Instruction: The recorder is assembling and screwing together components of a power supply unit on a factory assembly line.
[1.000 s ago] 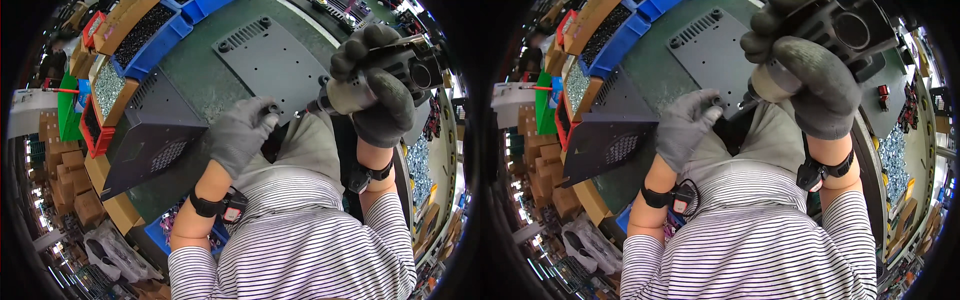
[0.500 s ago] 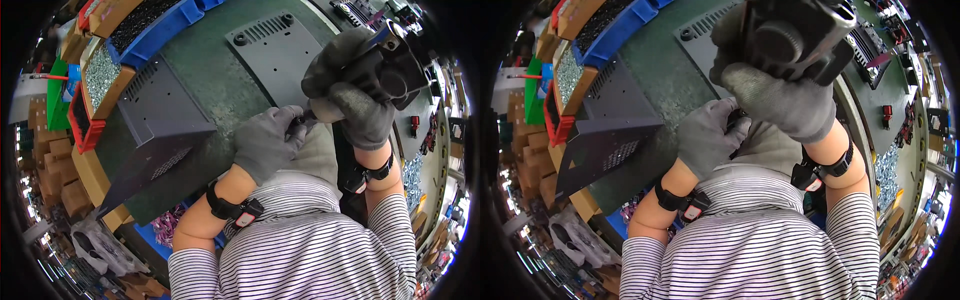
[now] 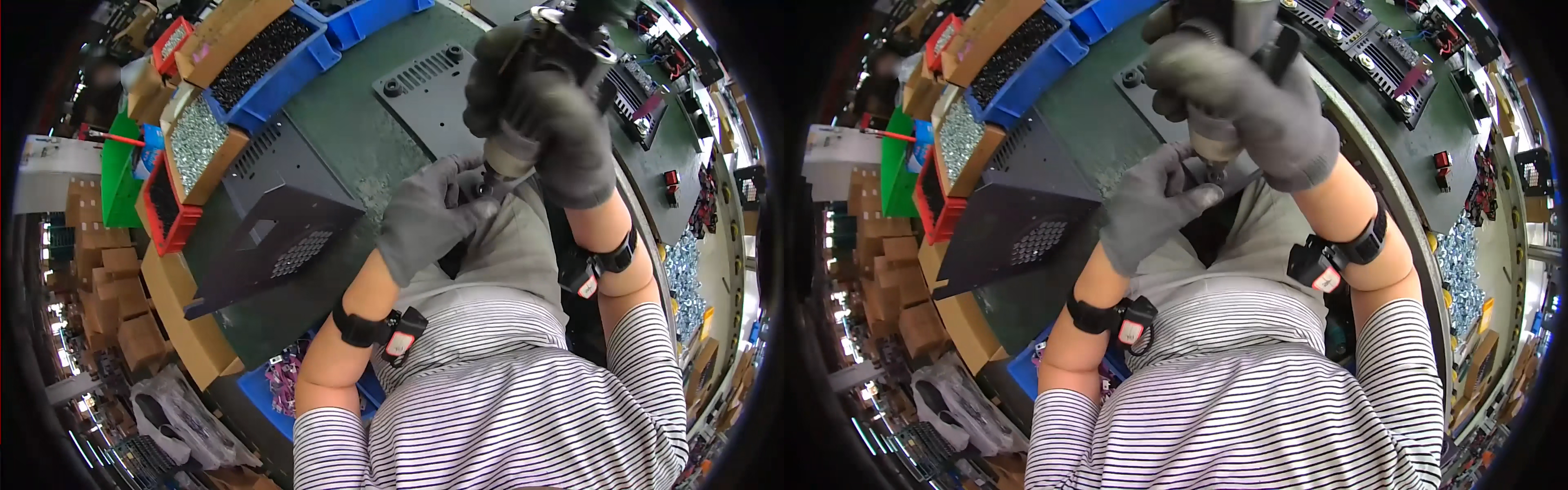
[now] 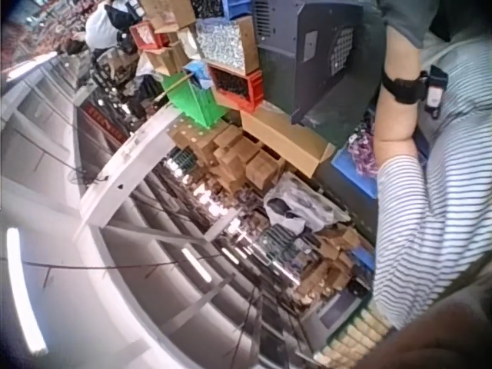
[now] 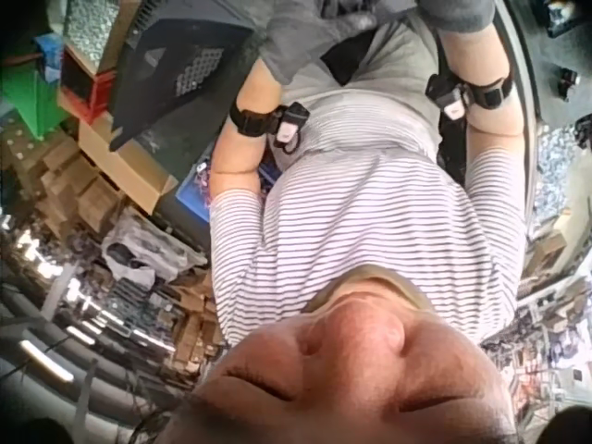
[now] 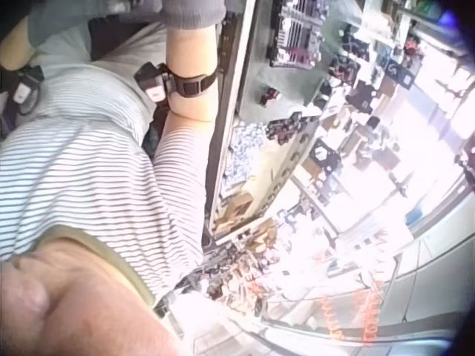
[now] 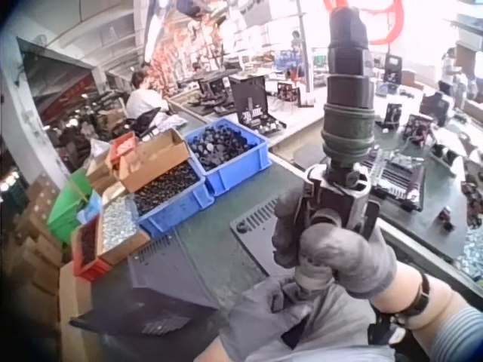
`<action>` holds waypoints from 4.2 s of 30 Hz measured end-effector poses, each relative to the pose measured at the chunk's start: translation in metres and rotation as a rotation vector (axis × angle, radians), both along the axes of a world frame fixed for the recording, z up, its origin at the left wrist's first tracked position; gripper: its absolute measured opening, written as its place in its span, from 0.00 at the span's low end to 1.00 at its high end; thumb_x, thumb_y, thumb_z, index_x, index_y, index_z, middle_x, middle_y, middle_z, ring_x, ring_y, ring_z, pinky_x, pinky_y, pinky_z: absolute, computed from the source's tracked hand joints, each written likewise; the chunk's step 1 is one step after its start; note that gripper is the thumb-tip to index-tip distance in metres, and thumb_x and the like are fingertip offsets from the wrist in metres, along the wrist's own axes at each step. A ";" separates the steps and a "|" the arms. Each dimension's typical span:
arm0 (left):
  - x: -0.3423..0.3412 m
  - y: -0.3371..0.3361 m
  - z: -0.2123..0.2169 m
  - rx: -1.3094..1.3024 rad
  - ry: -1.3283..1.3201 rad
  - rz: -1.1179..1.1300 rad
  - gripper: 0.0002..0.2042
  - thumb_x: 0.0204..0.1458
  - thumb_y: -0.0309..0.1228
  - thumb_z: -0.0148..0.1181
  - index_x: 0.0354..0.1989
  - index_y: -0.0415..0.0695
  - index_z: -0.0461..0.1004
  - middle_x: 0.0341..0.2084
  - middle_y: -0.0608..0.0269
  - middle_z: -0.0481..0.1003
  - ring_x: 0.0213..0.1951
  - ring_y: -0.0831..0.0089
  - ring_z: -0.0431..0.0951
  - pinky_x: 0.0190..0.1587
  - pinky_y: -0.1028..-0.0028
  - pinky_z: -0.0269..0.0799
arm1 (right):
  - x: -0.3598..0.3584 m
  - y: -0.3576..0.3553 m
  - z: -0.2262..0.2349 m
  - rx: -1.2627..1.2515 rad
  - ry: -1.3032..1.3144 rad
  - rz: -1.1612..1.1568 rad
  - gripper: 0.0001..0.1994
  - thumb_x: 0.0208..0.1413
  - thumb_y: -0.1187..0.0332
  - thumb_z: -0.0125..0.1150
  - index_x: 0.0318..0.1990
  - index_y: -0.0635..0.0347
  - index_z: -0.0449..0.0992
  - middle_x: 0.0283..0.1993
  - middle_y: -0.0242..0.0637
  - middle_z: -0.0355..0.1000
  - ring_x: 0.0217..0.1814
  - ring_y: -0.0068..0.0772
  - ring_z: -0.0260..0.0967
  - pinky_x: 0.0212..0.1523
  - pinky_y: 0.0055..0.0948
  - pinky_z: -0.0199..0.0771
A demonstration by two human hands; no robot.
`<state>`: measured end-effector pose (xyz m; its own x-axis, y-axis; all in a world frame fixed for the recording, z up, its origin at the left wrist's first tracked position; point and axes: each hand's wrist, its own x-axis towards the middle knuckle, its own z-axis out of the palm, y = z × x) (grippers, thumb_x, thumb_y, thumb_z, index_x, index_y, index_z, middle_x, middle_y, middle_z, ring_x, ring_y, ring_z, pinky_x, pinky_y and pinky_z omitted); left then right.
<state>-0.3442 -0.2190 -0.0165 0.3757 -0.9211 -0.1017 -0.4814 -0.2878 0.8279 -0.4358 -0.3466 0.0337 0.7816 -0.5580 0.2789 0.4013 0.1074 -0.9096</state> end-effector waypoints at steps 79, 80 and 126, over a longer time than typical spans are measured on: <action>0.359 0.223 0.023 0.873 -0.758 0.427 0.19 0.49 0.46 0.55 0.41 0.44 0.77 0.35 0.53 0.77 0.39 0.59 0.76 0.45 0.68 0.69 | 0.005 0.064 -0.078 0.512 0.712 0.410 0.32 0.27 0.70 0.60 0.48 0.70 0.65 0.26 0.36 0.67 0.19 0.24 0.64 0.20 0.20 0.66; 0.358 0.225 0.021 0.829 -0.768 0.412 0.19 0.49 0.46 0.55 0.41 0.44 0.77 0.35 0.53 0.77 0.39 0.59 0.76 0.45 0.68 0.69 | 0.004 0.063 -0.077 0.515 0.711 0.405 0.32 0.27 0.70 0.60 0.48 0.70 0.65 0.26 0.36 0.67 0.19 0.24 0.64 0.20 0.20 0.66; -0.052 0.028 -0.029 -0.209 1.278 0.273 0.13 0.58 0.38 0.50 0.43 0.41 0.70 0.23 0.73 0.68 0.20 0.88 0.65 0.20 0.87 0.59 | -0.190 0.046 -0.061 0.311 0.617 0.476 0.36 0.32 0.65 0.72 0.52 0.66 0.65 0.34 0.31 0.67 0.34 0.22 0.64 0.37 0.23 0.66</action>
